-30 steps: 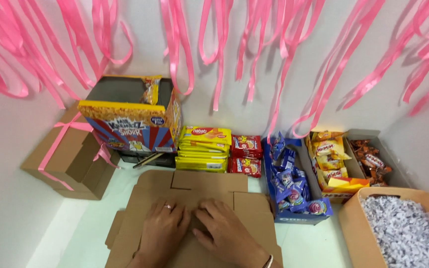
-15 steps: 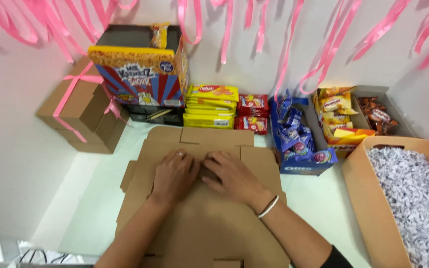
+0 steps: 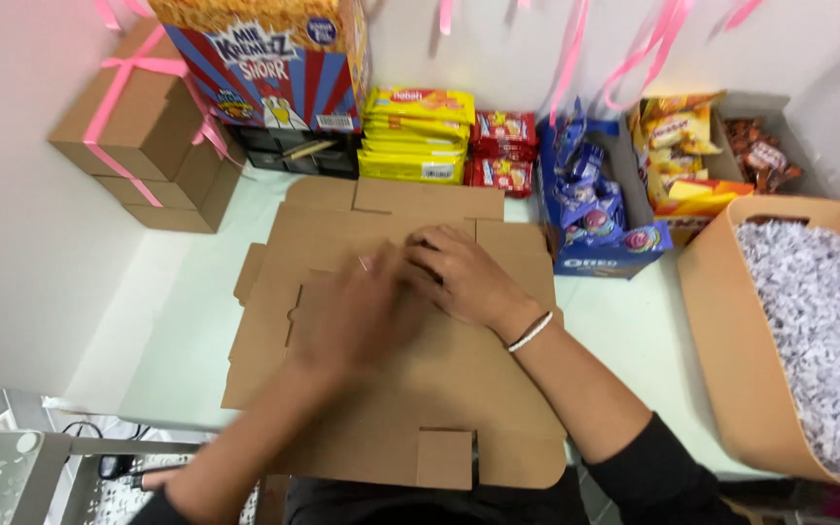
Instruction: The person assembles a flat cardboard box by folding and interlocking its flaps. They work methodically, folding side panels, securing tabs, and forming the box structure on a white table.
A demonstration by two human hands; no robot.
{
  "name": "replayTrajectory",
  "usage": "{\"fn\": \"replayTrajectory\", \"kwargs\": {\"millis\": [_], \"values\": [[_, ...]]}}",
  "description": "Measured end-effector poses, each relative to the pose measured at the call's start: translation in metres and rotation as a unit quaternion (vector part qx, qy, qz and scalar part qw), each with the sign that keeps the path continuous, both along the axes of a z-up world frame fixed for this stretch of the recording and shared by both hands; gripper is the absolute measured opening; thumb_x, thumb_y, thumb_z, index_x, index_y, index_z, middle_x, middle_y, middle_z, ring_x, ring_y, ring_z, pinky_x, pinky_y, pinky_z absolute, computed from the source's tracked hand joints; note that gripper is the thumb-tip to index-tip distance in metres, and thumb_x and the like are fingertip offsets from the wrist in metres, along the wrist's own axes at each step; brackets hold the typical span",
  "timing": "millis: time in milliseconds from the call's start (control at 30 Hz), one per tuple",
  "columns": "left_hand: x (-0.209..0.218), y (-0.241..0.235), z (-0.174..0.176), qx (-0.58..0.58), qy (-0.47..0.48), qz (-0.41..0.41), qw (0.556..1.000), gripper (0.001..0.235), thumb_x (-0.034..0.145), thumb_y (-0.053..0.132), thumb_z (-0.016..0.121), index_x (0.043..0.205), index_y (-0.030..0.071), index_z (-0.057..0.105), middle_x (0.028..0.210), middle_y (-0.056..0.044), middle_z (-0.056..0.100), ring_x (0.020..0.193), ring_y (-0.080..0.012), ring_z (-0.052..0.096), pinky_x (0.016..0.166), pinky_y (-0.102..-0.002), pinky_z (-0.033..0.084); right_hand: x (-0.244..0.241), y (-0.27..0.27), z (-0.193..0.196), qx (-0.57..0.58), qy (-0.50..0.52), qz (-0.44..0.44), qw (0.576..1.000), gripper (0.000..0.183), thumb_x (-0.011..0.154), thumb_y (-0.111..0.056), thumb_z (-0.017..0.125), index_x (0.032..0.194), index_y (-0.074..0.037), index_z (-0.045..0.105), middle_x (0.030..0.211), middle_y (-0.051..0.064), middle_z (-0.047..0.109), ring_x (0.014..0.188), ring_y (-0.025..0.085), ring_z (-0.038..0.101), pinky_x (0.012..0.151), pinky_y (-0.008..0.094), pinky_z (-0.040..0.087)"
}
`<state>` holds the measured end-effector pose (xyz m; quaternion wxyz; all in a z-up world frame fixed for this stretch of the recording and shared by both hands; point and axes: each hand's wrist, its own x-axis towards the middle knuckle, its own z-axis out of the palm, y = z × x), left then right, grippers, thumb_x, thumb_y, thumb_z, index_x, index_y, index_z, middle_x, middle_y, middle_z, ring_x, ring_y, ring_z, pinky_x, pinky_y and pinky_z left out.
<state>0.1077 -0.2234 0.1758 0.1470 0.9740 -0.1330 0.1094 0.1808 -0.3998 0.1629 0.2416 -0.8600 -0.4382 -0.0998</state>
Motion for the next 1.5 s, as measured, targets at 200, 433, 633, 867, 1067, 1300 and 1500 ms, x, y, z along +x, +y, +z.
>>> {"fn": "replayTrajectory", "kwargs": {"millis": [200,433,633,867,1067,1300,1500], "values": [[-0.114,-0.026,-0.052,0.167,-0.188,-0.313,0.916,0.090,0.078,0.052,0.067,0.153,0.017,0.034,0.160,-0.014,0.034,0.147,-0.0393,0.035,0.122,-0.061,0.024,0.004,0.002,-0.004,0.045,-0.025,0.032,0.998,0.030,0.102,-0.028,0.064,0.120,-0.005,0.071,0.114,0.010,0.064,0.106,0.028,0.060,0.093,0.042,0.048],[-0.095,-0.026,-0.097,0.243,-0.458,-0.296,0.802,0.057,0.118,0.046,0.053,0.160,0.022,0.025,0.159,-0.005,0.044,0.139,-0.0251,0.055,0.115,-0.045,0.045,0.003,0.001,-0.007,0.049,-0.045,0.038,0.997,0.031,0.103,-0.029,0.061,0.118,-0.003,0.070,0.116,0.011,0.064,0.107,0.030,0.060,0.094,0.044,0.047],[-0.098,-0.025,-0.093,0.253,-0.432,-0.302,0.811,0.057,0.118,0.046,0.051,0.158,0.021,0.019,0.157,-0.008,0.046,0.142,-0.0243,0.051,0.114,-0.042,0.044,0.001,0.001,-0.005,0.057,-0.047,0.041,0.996,0.029,0.102,-0.027,0.064,0.117,-0.003,0.070,0.114,0.011,0.064,0.105,0.030,0.061,0.093,0.043,0.048],[-0.094,-0.027,-0.094,0.219,-0.459,-0.284,0.813,0.067,0.118,0.051,0.062,0.158,0.019,0.019,0.155,-0.006,0.050,0.138,-0.0210,0.057,0.117,-0.042,0.043,0.001,0.002,-0.005,0.046,-0.036,0.031,0.998,0.030,0.103,-0.028,0.062,0.119,-0.004,0.070,0.116,0.012,0.063,0.103,0.030,0.060,0.094,0.043,0.047],[-0.096,-0.027,-0.095,0.227,-0.449,-0.292,0.814,0.057,0.118,0.043,0.054,0.158,0.020,0.021,0.155,-0.007,0.049,0.140,-0.0241,0.054,0.118,-0.045,0.040,-0.003,0.003,-0.003,0.055,-0.055,0.044,0.996,0.030,0.103,-0.027,0.062,0.117,-0.002,0.070,0.115,0.013,0.064,0.105,0.031,0.061,0.095,0.044,0.046],[-0.098,-0.028,-0.097,0.224,-0.446,-0.289,0.817,0.065,0.115,0.047,0.062,0.157,0.021,0.019,0.155,-0.006,0.048,0.138,-0.0212,0.055,0.112,-0.039,0.047,-0.007,0.002,-0.005,0.047,-0.036,0.026,0.998,0.032,0.103,-0.028,0.061,0.120,-0.003,0.070,0.116,0.011,0.064,0.106,0.029,0.061,0.095,0.043,0.048],[-0.099,-0.028,-0.096,0.226,-0.448,-0.285,0.817,0.059,0.116,0.045,0.057,0.156,0.023,0.020,0.154,-0.005,0.049,0.138,-0.0210,0.056,0.111,-0.039,0.047,-0.007,0.003,-0.003,0.042,-0.036,0.022,0.998,0.033,0.103,-0.029,0.061,0.121,-0.003,0.070,0.116,0.011,0.065,0.107,0.029,0.061,0.095,0.043,0.048]]}}
